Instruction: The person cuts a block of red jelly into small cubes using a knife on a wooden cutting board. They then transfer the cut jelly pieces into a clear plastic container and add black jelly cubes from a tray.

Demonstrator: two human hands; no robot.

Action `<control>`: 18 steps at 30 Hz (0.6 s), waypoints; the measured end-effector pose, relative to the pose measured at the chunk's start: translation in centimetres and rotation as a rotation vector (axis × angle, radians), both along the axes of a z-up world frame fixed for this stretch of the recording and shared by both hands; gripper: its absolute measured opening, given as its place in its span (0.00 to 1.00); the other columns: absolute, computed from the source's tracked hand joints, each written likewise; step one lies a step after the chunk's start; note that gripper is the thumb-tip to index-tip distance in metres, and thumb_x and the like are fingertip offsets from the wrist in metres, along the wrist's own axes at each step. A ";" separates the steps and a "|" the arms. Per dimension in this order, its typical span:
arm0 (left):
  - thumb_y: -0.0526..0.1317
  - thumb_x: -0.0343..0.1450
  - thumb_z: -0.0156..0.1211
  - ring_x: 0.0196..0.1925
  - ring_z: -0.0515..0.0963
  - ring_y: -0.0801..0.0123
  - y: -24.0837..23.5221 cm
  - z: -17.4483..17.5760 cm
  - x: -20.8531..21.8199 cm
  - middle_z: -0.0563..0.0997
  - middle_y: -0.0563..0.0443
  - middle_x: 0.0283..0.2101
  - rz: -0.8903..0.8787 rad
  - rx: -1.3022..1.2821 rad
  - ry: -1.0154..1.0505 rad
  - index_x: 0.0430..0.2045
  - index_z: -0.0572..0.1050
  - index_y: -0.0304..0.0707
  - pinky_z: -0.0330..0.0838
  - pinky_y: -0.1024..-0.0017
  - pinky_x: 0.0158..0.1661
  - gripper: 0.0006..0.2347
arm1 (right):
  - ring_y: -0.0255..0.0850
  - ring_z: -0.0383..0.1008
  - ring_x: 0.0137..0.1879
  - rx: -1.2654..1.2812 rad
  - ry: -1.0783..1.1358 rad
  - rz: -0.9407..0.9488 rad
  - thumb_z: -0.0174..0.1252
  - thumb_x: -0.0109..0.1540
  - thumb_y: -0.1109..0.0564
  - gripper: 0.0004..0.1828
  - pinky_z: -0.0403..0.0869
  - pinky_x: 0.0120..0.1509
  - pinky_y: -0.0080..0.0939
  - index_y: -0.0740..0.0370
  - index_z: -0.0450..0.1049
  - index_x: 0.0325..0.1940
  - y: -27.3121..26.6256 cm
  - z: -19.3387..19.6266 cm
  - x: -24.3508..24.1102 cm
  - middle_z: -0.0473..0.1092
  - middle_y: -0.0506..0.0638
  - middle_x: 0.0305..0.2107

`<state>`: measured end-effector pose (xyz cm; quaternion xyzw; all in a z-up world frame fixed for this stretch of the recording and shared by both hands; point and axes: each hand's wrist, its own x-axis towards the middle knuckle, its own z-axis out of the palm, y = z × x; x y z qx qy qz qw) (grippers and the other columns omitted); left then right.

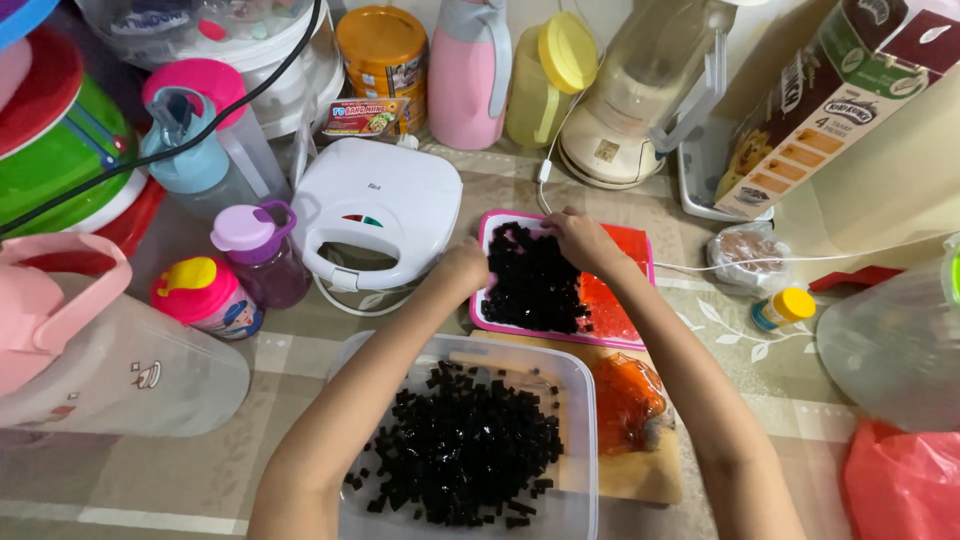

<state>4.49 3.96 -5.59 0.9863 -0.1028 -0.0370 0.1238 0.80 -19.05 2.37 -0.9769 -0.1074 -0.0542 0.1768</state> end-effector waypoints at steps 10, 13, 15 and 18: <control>0.29 0.64 0.59 0.55 0.79 0.38 5.4 15.4 -6.1 0.76 0.33 0.54 -0.130 -0.235 0.296 0.55 0.60 0.29 0.81 0.45 0.48 0.24 | 0.66 0.79 0.48 -0.069 0.101 -0.008 0.50 0.63 0.61 0.15 0.78 0.53 0.61 0.56 0.78 0.50 1.0 -0.1 0.1 0.74 0.64 0.42; 0.28 0.63 0.62 0.49 0.80 0.42 2.2 12.4 -5.6 0.75 0.38 0.45 -0.162 -0.024 -0.147 0.46 0.67 0.30 0.84 0.54 0.39 0.18 | 0.67 0.78 0.49 0.007 0.143 0.006 0.49 0.62 0.61 0.16 0.78 0.55 0.62 0.54 0.80 0.47 1.7 2.1 -0.9 0.76 0.64 0.41; 0.27 0.64 0.61 0.54 0.74 0.39 -0.4 11.4 -4.8 0.71 0.36 0.49 -0.230 -0.091 -0.123 0.47 0.66 0.29 0.82 0.49 0.41 0.18 | 0.64 0.79 0.48 -0.074 0.126 -0.044 0.49 0.63 0.61 0.15 0.79 0.52 0.59 0.53 0.79 0.49 2.0 2.7 -1.5 0.75 0.62 0.42; 0.28 0.66 0.58 0.60 0.69 0.37 -3.4 10.4 -3.8 0.68 0.36 0.53 -0.338 -0.126 -0.070 0.51 0.65 0.31 0.78 0.45 0.48 0.18 | 0.60 0.80 0.46 -0.231 0.099 -0.106 0.50 0.63 0.60 0.15 0.81 0.47 0.56 0.53 0.78 0.51 0.6 -0.3 -0.3 0.73 0.59 0.43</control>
